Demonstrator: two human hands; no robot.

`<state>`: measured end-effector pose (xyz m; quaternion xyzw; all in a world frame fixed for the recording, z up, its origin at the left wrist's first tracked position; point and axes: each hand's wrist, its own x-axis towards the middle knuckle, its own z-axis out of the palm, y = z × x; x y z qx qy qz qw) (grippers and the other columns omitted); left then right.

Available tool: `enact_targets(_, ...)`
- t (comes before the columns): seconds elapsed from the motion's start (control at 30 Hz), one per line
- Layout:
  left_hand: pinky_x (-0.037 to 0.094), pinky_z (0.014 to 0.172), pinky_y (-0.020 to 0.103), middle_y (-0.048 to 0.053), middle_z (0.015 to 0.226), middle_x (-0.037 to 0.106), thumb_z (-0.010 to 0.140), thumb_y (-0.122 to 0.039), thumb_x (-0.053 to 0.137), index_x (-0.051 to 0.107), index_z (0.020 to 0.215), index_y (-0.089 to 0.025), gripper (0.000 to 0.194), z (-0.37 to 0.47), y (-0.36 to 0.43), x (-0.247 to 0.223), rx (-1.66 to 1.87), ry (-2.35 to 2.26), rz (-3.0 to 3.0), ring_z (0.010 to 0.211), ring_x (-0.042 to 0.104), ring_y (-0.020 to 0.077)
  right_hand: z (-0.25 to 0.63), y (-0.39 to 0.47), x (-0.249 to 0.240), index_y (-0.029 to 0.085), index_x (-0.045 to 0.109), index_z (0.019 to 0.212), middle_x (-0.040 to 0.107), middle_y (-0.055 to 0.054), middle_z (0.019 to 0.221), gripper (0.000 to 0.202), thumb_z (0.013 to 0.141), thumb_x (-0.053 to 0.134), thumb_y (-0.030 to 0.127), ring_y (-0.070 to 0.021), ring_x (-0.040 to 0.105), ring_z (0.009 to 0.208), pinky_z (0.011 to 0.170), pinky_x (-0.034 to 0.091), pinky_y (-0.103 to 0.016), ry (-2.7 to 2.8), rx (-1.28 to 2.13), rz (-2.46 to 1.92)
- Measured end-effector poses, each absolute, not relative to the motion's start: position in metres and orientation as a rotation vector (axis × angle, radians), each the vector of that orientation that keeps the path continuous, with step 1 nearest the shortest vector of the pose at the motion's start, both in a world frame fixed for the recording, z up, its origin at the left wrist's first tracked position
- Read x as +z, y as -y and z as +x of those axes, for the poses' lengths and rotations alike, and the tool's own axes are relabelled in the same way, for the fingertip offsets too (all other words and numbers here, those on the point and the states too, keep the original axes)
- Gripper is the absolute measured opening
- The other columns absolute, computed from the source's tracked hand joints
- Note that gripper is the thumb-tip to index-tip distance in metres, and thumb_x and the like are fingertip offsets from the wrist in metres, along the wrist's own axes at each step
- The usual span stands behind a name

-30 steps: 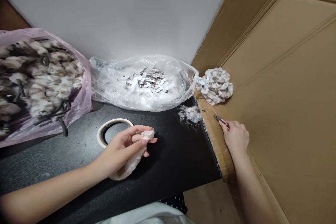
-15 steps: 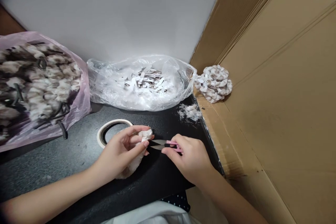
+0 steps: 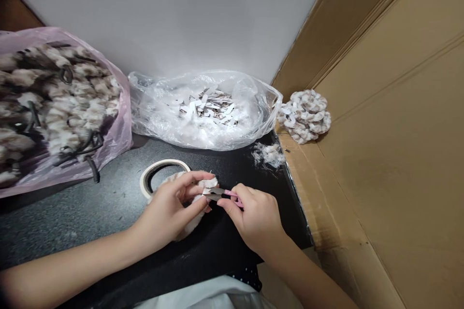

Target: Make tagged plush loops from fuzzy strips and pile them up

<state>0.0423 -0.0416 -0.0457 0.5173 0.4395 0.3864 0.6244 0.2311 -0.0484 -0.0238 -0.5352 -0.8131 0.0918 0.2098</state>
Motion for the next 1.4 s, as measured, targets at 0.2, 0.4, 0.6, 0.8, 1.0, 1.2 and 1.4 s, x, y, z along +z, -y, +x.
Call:
enact_targets(0.2,0.053,0.070,0.031,0.002,0.084,0.074,0.083,-0.027,0.060,0.056,0.108,-0.021,0.027,0.043,0.041,-0.046,0.887,-1.017,1.211,0.073,0.070,0.0197,0.228,0.047,-0.027,0.019,0.059,0.070,0.066,0.001,0.059,0.043,0.098,0.041,0.046,-0.0108,0.061,0.051,0.049,0.034,-0.022,2.304,0.084,-1.455)
enact_targets(0.4,0.053,0.067,0.031,0.000,0.078,0.073,0.083,-0.028,0.059,0.056,0.108,-0.021,0.025,0.043,0.041,-0.045,0.863,-1.052,1.245,0.069,0.070,0.0196,0.227,0.046,-0.026,0.019,0.058,0.066,0.064,0.001,0.055,0.046,0.099,0.040,0.045,-0.0109,0.059,0.050,0.049,0.030,-0.023,2.348,0.003,-1.475)
enact_targets(0.6,0.053,0.066,0.031,0.000,0.076,0.073,0.082,-0.027,0.060,0.058,0.107,-0.021,0.026,0.042,0.041,-0.044,0.870,-1.058,1.247,0.068,0.070,0.0195,0.233,0.045,-0.024,0.019,0.056,0.064,0.057,0.002,0.051,0.042,0.098,0.043,0.040,-0.0093,0.050,0.045,0.048,0.030,-0.021,2.275,0.144,-1.486)
enact_targets(0.8,0.054,0.065,0.028,0.001,0.079,0.071,0.082,-0.027,0.061,0.057,0.109,-0.019,0.028,0.043,0.042,-0.047,0.863,-1.002,1.153,0.068,0.069,0.0168,0.241,0.046,-0.025,0.020,0.046,0.065,0.050,0.005,0.054,0.037,0.086,0.057,0.049,-0.0090,0.049,0.046,0.043,0.037,-0.018,1.955,0.633,-1.517)
enact_targets(1.0,0.054,0.068,0.028,0.003,0.086,0.072,0.084,-0.029,0.062,0.055,0.113,-0.019,0.031,0.042,0.041,-0.050,0.846,-0.926,1.131,0.070,0.067,0.0155,0.230,0.042,-0.027,0.021,0.062,0.081,0.070,0.000,0.070,0.019,0.072,0.075,0.032,-0.0145,0.067,0.061,0.056,0.054,-0.021,1.826,0.765,-1.461)
enact_targets(1.2,0.054,0.072,0.030,0.004,0.087,0.073,0.083,-0.026,0.062,0.054,0.113,-0.019,0.032,0.041,0.043,-0.049,0.816,-0.888,1.188,0.074,0.067,0.0170,0.223,0.038,-0.034,0.019,0.073,0.084,0.075,-0.003,0.077,0.013,0.076,0.065,0.013,-0.0147,0.068,0.063,0.059,0.053,-0.023,1.888,0.717,-1.199)
enact_targets(1.4,0.055,0.071,0.029,0.004,0.092,0.072,0.084,-0.031,0.065,0.054,0.115,-0.019,0.036,0.041,0.041,-0.050,0.808,-0.878,1.070,0.072,0.065,0.0146,0.257,0.018,-0.033,0.017,0.072,0.075,0.067,0.000,0.060,0.014,0.080,0.061,0.025,-0.0130,0.060,0.051,0.048,0.045,-0.021,1.754,0.493,-1.484)
